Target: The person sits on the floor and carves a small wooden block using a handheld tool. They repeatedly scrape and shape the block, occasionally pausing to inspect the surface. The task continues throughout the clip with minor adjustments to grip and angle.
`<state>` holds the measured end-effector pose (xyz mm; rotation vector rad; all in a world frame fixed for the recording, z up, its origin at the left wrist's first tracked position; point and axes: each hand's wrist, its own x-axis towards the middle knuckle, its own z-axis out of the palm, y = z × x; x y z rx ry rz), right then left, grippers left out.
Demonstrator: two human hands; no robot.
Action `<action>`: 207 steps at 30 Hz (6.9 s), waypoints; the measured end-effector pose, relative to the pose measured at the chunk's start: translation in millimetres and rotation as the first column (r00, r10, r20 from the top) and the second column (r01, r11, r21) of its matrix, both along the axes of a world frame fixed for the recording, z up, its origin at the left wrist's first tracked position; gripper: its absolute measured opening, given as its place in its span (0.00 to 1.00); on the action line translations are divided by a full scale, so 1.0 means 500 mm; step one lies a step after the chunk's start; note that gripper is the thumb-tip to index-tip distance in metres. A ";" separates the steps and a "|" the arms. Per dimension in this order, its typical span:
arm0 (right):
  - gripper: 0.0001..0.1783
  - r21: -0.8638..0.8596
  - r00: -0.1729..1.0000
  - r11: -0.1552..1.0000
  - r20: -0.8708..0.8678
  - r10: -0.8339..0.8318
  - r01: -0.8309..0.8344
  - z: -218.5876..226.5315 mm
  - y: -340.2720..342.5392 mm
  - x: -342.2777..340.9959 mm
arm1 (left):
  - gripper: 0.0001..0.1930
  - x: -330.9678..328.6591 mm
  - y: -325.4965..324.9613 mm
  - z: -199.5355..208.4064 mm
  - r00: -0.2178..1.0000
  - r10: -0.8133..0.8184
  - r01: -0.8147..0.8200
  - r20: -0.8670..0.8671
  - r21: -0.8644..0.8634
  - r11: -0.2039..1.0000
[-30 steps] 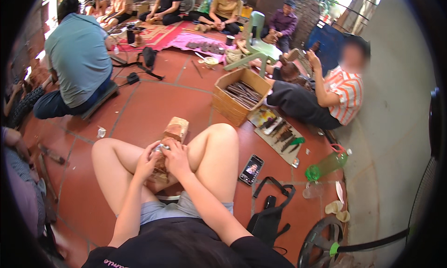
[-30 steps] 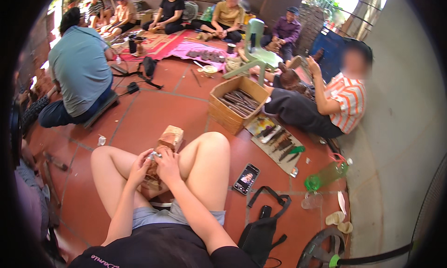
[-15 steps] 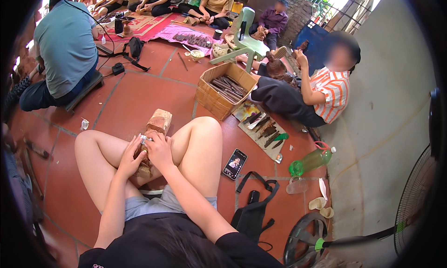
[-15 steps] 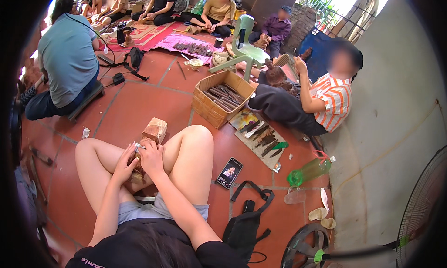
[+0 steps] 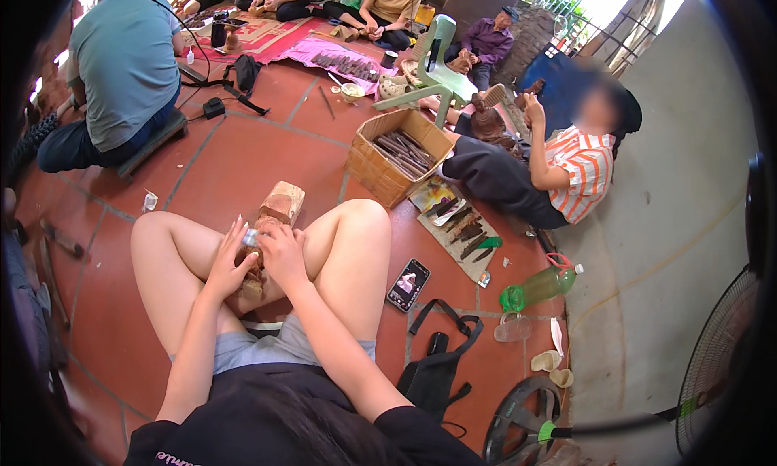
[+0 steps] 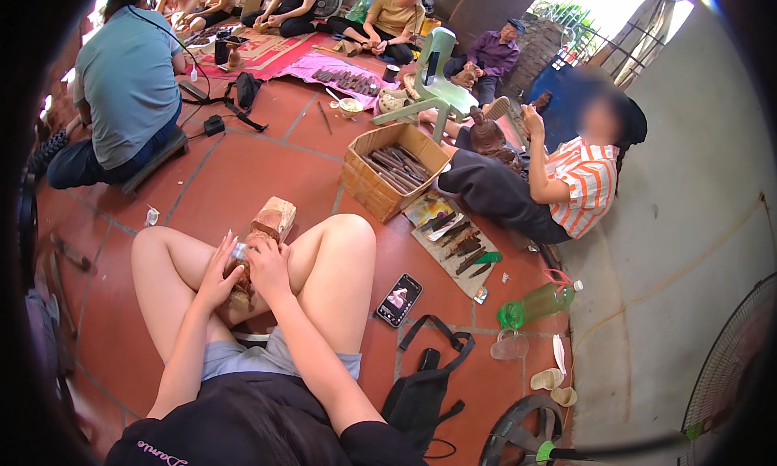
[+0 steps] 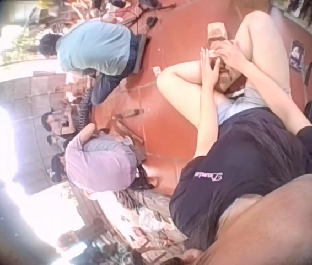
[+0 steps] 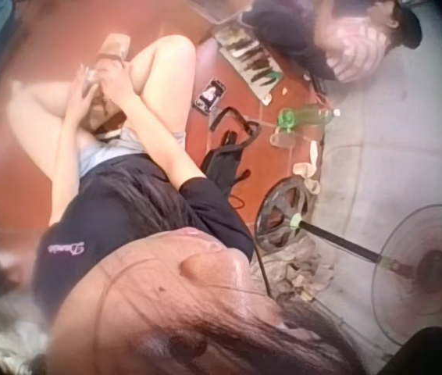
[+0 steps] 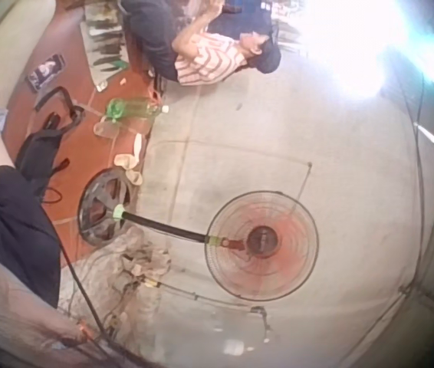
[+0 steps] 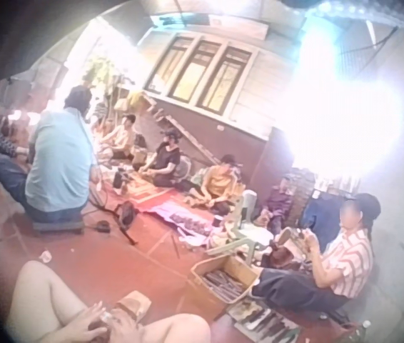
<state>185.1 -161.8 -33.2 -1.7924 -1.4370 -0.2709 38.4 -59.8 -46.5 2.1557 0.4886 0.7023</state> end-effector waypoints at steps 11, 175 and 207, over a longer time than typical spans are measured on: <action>0.06 0.026 0.999 0.999 -0.010 -0.046 0.046 0.003 -0.002 -0.007 | 0.28 -0.002 -0.001 0.005 0.999 -0.008 0.009 -0.038 0.017 1.000; 0.35 -0.427 0.384 0.259 0.239 -0.892 0.866 -0.223 -0.510 0.170 | 0.34 -0.004 0.000 -0.008 0.995 0.060 -0.063 -0.085 -0.035 0.997; 0.15 0.319 0.920 0.869 -0.229 -0.318 0.379 0.134 -0.105 0.196 | 0.35 -0.002 0.002 -0.006 0.995 0.053 -0.055 -0.088 -0.020 0.998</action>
